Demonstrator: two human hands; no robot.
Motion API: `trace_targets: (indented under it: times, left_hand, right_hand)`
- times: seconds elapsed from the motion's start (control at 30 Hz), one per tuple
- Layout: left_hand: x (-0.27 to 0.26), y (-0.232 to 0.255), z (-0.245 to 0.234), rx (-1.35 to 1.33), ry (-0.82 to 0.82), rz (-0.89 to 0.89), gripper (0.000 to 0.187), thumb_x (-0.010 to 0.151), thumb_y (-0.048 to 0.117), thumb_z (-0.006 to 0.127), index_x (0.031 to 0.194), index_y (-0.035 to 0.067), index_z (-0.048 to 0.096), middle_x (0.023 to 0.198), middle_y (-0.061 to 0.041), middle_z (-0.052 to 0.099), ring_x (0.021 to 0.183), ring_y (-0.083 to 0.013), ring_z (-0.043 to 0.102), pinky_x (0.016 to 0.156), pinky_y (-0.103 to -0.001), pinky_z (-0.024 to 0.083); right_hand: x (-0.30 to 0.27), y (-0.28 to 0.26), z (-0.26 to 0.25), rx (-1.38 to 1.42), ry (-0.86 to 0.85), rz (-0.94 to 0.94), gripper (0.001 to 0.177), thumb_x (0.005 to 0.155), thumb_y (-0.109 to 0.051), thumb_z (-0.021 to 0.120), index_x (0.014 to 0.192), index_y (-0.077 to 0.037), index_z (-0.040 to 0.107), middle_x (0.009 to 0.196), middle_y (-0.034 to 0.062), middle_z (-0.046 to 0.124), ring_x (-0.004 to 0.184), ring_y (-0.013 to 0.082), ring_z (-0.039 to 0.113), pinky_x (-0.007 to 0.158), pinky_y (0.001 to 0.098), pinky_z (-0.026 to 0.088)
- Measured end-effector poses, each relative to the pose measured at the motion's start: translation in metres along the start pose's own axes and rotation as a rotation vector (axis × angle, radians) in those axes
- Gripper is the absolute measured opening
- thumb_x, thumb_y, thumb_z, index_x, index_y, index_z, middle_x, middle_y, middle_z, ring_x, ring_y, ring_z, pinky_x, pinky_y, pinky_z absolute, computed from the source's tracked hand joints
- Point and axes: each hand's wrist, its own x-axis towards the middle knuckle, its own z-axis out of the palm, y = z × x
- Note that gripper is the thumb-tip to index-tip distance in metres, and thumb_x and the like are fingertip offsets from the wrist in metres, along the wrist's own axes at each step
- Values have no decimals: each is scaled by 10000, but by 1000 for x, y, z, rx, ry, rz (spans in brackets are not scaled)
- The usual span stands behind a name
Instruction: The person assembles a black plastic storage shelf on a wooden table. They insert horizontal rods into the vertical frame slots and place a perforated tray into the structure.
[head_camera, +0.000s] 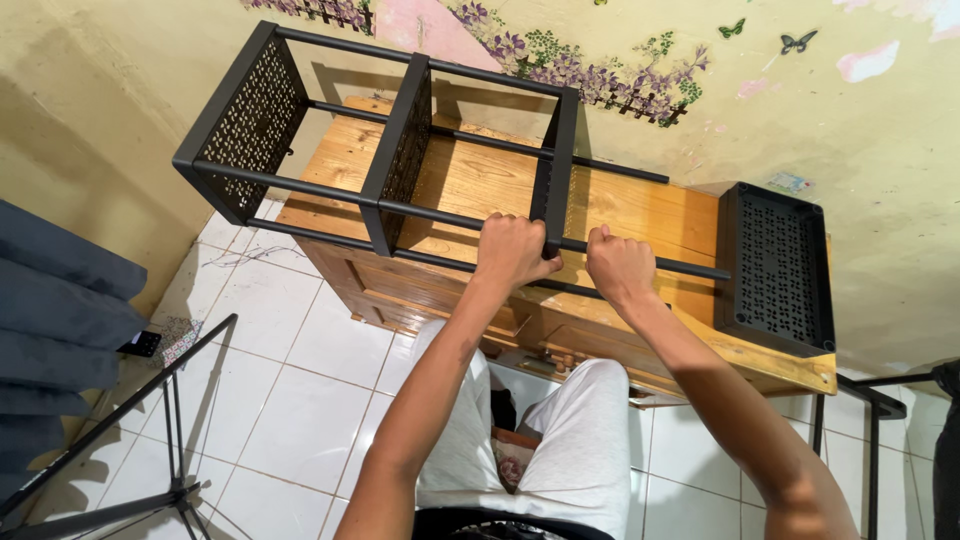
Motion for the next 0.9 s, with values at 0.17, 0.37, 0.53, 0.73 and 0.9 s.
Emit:
trace_targets:
  times: [0.17,0.37,0.53,0.73,0.9]
  left_hand:
    - [0,0,-1,-10,8,8,494,598,533,872,578,76,686,516,-117,638,478,-272,641,593,-395,513]
    - [-1,1,2,-33,12,-34,464,589,498,896,584,77,700,515,-112,633,499,-263,643,624,-373,519]
    - [-2,3,0,-80,-19,-78,468,539,479,930,608,68,717,520,-125,640,495,-289,641,648,-381,517]
    - [-2,2,1,-96,33,-53,464,526,465,935,600,70,705,533,-132,648,508,-294,646,646,-387,514]
    - [-3,-2,4,-95,93,21,493,549,485,924,592,62,674,542,-142,648,546,-295,665,631,-395,516]
  right_hand:
    - [15,8,-29,209,-230,-38,103,703,-59,708,788,-27,755,802,240,699,807,423,709,728,497,574]
    - [17,-1,-51,339,-340,45,225,792,-212,767,956,-59,760,797,254,704,789,427,698,752,515,561]
    - [-18,-21,-43,34,218,-110,384,897,-154,699,1227,14,597,944,167,633,856,327,636,752,464,504]
    - [-24,-37,-35,-205,550,-181,440,833,-149,666,1228,39,617,1005,134,577,891,256,541,815,445,456]
    - [-9,-38,-19,-117,411,-132,218,798,-189,702,930,-31,630,813,109,530,747,258,547,662,396,439]
